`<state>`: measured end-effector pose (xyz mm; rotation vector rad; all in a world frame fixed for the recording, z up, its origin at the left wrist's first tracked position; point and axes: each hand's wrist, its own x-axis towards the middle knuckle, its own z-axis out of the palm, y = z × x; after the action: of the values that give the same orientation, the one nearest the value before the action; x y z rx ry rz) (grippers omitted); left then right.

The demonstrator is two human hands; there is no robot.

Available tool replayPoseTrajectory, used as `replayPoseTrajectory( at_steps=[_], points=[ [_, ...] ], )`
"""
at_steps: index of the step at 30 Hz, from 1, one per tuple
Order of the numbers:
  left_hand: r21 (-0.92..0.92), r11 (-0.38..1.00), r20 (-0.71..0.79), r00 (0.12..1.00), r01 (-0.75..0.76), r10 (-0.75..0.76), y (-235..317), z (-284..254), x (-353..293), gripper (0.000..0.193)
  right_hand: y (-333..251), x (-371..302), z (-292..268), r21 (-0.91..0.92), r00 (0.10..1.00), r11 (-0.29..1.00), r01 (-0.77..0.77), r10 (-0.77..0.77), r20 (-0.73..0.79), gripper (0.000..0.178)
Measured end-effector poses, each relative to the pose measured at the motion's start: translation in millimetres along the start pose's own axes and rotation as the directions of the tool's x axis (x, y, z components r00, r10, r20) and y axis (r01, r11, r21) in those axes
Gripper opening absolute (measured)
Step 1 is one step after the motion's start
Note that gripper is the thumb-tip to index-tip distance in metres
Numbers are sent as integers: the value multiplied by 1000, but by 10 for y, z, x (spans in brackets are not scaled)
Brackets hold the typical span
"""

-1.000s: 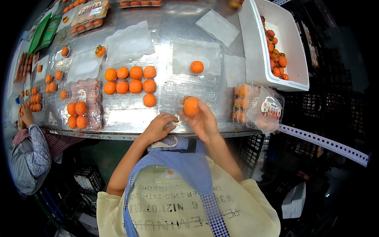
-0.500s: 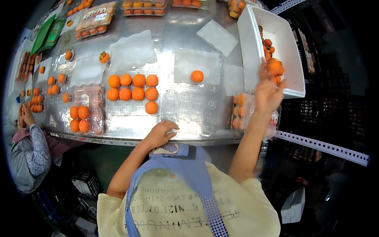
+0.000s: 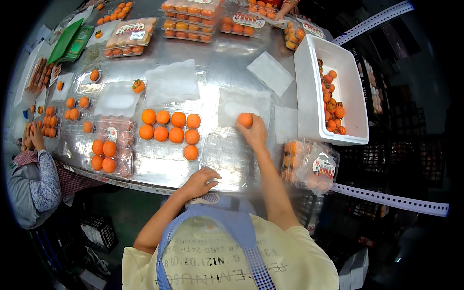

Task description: The person sorts and packs persimmons into plastic containers by hand, then places the containers into a crate.

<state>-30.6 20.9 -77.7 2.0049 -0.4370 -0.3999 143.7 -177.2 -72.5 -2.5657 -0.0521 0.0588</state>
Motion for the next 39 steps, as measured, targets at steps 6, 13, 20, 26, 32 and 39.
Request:
replayPoseTrajectory(
  at_steps=[6,13,20,26,32,39],
  points=[
    [-156,986,-422,898,66,-127,181,-228,196,23,205,-154,96,416,985,894,165,-128,-116,54],
    [125,968,-477,869,219,-135,164,-654,849,41,220,-303,19,753,999,657,36,-35,-17,57],
    [126,954,-526,834,271,-168,-159,-671,1647,70,265,-319,106,853,995,513,98,-56,-80,59],
    [35,901,-214,884,433,-417,-102,-732,1589,45,106,-510,-220,987,994,135,-87,70,78,48],
    [-373,875,-328,839,307,-434,-52,-622,1022,33,-306,-871,-646,923,952,-278,-266,-224,206,57],
    [-406,905,-485,809,129,-333,-54,-426,703,26,-696,-1050,-809,951,929,-149,-271,-299,218,60]
  ],
)
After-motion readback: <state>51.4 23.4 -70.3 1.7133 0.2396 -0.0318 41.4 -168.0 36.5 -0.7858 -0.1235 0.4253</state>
